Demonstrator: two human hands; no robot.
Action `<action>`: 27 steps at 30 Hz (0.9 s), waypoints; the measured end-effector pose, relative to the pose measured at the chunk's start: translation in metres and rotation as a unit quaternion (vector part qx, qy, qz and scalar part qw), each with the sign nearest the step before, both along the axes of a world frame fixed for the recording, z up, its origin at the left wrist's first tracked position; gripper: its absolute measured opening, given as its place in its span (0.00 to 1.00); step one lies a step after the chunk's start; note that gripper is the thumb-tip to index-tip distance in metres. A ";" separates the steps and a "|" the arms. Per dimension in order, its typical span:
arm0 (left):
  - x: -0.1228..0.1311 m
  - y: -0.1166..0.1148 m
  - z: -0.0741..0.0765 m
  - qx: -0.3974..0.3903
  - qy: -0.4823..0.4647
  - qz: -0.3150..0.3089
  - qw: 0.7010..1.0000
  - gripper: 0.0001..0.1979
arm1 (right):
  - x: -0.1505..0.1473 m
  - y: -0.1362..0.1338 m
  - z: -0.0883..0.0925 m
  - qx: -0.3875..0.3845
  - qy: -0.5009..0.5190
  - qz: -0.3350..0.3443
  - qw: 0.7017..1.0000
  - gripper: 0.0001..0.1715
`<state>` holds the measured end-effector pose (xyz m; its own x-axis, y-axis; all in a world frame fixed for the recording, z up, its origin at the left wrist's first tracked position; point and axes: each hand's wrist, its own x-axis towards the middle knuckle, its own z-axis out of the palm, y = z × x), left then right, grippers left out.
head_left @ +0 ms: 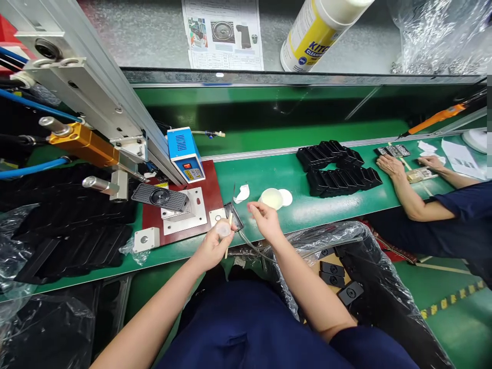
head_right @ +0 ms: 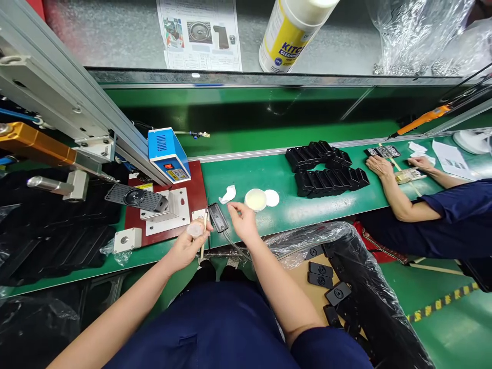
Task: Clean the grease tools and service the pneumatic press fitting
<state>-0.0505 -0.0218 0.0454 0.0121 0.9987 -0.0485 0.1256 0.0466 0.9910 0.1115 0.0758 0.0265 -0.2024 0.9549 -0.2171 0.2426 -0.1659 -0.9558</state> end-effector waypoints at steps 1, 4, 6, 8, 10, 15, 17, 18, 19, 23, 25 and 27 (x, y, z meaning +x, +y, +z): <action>0.002 0.001 0.001 0.012 0.026 0.001 1.000 0.05 | 0.002 -0.008 0.002 -0.013 0.022 0.008 1.000 0.21; 0.008 0.004 0.005 0.026 0.068 0.002 0.997 0.04 | 0.005 -0.029 0.008 -0.046 0.075 0.022 0.996 0.23; 0.012 0.006 0.005 0.020 0.079 0.013 0.997 0.04 | 0.006 -0.037 0.010 -0.061 0.100 0.020 0.993 0.24; 0.015 0.006 0.002 0.006 0.086 0.029 0.996 0.04 | 0.007 -0.042 0.010 -0.073 0.116 0.015 0.990 0.25; 0.016 0.006 -0.002 -0.009 0.093 0.040 0.995 0.03 | 0.008 -0.044 0.009 -0.085 0.126 0.010 0.988 0.25; 0.018 0.007 -0.010 -0.036 0.096 0.057 0.993 0.05 | 0.011 -0.049 0.005 -0.109 0.136 0.003 0.985 0.29; 0.020 0.008 -0.013 -0.046 0.085 0.063 0.993 0.07 | 0.012 -0.052 0.003 -0.125 0.140 0.003 0.982 0.30; 0.021 0.009 -0.014 -0.051 0.078 0.066 0.993 0.08 | 0.013 -0.054 0.003 -0.133 0.142 0.003 0.981 0.31; 0.023 0.010 -0.015 -0.054 0.071 0.071 0.993 0.08 | 0.013 -0.056 0.002 -0.140 0.142 0.004 0.980 0.31; 0.030 0.013 -0.019 -0.072 0.016 0.087 0.993 0.11 | 0.017 -0.064 -0.006 -0.158 0.132 0.004 0.978 0.33; 0.033 0.015 -0.017 -0.084 -0.035 0.085 0.992 0.13 | 0.020 -0.070 -0.011 -0.168 0.125 0.003 0.978 0.34; 0.035 0.017 -0.014 -0.096 -0.086 0.078 0.989 0.15 | 0.022 -0.076 -0.013 -0.176 0.121 0.009 0.977 0.35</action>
<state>-0.0156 -0.0043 0.0318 -0.1159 0.9618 -0.2479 -0.0674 0.2414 0.9681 0.1339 0.0000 0.0135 -0.3057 0.8249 -0.4755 0.0220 -0.4932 -0.8697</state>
